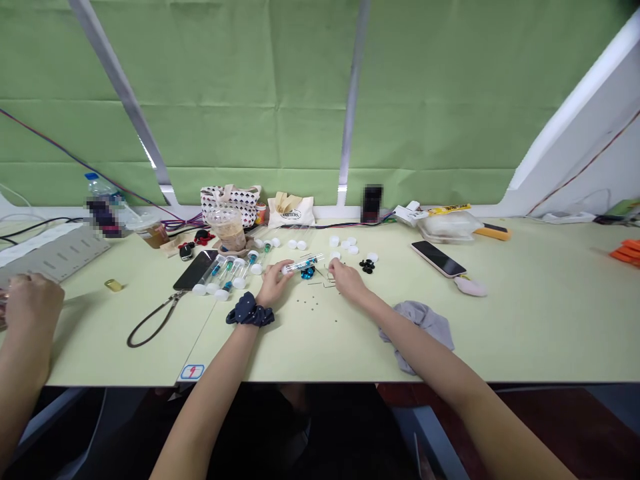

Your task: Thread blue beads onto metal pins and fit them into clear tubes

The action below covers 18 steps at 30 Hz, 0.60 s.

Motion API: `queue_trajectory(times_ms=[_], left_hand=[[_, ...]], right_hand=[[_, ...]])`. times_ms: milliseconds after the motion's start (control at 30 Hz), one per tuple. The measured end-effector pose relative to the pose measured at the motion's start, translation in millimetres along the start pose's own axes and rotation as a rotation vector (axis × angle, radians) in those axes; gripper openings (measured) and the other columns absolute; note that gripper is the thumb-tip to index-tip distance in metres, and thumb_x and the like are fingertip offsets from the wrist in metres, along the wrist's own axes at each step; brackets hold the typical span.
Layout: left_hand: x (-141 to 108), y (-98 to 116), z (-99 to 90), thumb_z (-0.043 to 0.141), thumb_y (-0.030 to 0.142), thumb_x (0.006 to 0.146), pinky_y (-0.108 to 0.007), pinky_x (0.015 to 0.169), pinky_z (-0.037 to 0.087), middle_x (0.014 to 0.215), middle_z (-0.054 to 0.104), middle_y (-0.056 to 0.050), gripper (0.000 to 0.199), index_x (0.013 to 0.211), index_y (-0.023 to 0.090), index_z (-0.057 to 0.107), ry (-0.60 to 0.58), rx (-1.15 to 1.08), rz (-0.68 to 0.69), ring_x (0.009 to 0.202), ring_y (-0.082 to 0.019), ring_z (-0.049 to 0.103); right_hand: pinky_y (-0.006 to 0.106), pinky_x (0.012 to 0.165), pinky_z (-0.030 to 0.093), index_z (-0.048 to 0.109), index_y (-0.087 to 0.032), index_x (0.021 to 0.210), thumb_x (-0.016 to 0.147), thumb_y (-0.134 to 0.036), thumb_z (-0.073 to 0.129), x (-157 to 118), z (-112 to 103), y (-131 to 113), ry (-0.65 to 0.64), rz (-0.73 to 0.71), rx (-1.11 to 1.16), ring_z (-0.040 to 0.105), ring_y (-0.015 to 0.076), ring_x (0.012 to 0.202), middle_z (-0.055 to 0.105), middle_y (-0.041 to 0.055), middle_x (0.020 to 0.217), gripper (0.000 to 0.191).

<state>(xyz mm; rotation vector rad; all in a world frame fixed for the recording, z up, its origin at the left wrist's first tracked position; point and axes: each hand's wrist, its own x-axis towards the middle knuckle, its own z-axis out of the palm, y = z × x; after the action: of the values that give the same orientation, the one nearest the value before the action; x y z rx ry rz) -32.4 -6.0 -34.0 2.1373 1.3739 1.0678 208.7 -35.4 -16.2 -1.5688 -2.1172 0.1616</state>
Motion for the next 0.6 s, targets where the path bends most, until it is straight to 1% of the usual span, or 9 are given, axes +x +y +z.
queue_trajectory(times_ms=[67, 133, 167, 233, 367, 467, 533, 600], left_hand=[[0.1, -0.9, 0.4, 0.047, 0.041, 0.085, -0.037, 0.09, 0.035, 0.112, 0.06, -0.004, 0.035, 0.116, 0.027, 0.056, 0.001, -0.01, 0.005, 0.099, -0.023, 0.048], [-0.1, -0.8, 0.4, 0.048, 0.041, 0.084, -0.038, 0.091, 0.034, 0.113, 0.06, -0.004, 0.035, 0.116, 0.028, 0.057, -0.004, -0.018, 0.021, 0.1, -0.023, 0.048], [-0.2, -0.3, 0.1, 0.049, 0.042, 0.084, -0.039, 0.092, 0.033, 0.113, 0.06, -0.004, 0.036, 0.116, 0.028, 0.057, -0.009, -0.022, 0.03, 0.101, -0.024, 0.048], [-0.6, 1.6, -1.0, 0.049, 0.043, 0.084, -0.04, 0.092, 0.033, 0.114, 0.06, -0.005, 0.036, 0.116, 0.028, 0.057, -0.029, -0.027, 0.043, 0.102, -0.024, 0.047], [-1.3, 6.8, -3.6, 0.05, 0.044, 0.082, -0.042, 0.093, 0.034, 0.112, 0.061, -0.006, 0.038, 0.115, 0.027, 0.059, -0.066, -0.039, 0.053, 0.101, -0.025, 0.048], [-1.7, 9.1, -4.0, 0.051, 0.045, 0.082, -0.042, 0.093, 0.034, 0.112, 0.061, -0.006, 0.039, 0.115, 0.027, 0.059, -0.074, -0.05, 0.058, 0.101, -0.025, 0.048], [-1.8, 9.4, -3.7, 0.052, 0.045, 0.082, -0.042, 0.093, 0.034, 0.111, 0.061, -0.006, 0.039, 0.115, 0.027, 0.059, -0.082, -0.057, 0.06, 0.1, -0.025, 0.048], [-1.7, 9.2, -3.4, 0.052, 0.045, 0.082, -0.042, 0.094, 0.033, 0.111, 0.061, -0.006, 0.039, 0.115, 0.027, 0.059, -0.091, -0.063, 0.063, 0.1, -0.025, 0.049]], right_hand=[[0.026, 0.061, 0.035, 0.047, -0.019, 0.09, 0.089, -0.02, 0.033, 2.7, -4.4, 7.8, 0.131, 0.086, 0.163, 0.049, 0.0163, 0.063, 0.056, 0.0023, 0.072, 0.014], [0.025, 0.061, 0.037, 0.049, -0.02, 0.086, 0.087, -0.025, 0.034, 4.8, -7.9, 15.4, 0.236, 0.095, 0.313, 0.05, 0.0153, 0.061, 0.055, 0.0012, 0.069, 0.016], [0.025, 0.061, 0.038, 0.05, -0.02, 0.085, 0.086, -0.026, 0.035, 5.6, -9.1, 18.6, 0.263, 0.083, 0.377, 0.05, 0.0149, 0.061, 0.055, 0.0012, 0.068, 0.016], [0.026, 0.061, 0.041, 0.054, -0.019, 0.083, 0.085, -0.027, 0.036, 6.8, -10.1, 22.9, 0.263, 0.063, 0.478, 0.051, 0.0144, 0.06, 0.056, 0.0018, 0.069, 0.019], [0.025, 0.054, 0.042, 0.058, -0.019, 0.083, 0.081, -0.028, 0.039, 8.0, -8.3, 25.0, 0.191, 0.043, 0.599, 0.05, 0.0121, 0.053, 0.058, 0.0024, 0.071, 0.021], [0.025, 0.05, 0.043, 0.058, -0.019, 0.084, 0.079, -0.028, 0.042, 8.1, -7.4, 24.4, 0.203, 0.081, 0.681, 0.049, 0.0104, 0.047, 0.056, 0.0003, 0.065, 0.019], [0.025, 0.05, 0.045, 0.057, -0.019, 0.085, 0.078, -0.029, 0.046, 7.9, -7.9, 23.5, 0.226, 0.112, 0.753, 0.052, 0.0106, 0.048, 0.056, -0.0007, 0.063, 0.016], [0.026, 0.049, 0.047, 0.055, -0.02, 0.084, 0.076, -0.031, 0.051, 7.5, -9.2, 21.9, 0.217, 0.126, 0.839, 0.054, 0.0113, 0.047, 0.056, -0.001, 0.063, 0.014]])
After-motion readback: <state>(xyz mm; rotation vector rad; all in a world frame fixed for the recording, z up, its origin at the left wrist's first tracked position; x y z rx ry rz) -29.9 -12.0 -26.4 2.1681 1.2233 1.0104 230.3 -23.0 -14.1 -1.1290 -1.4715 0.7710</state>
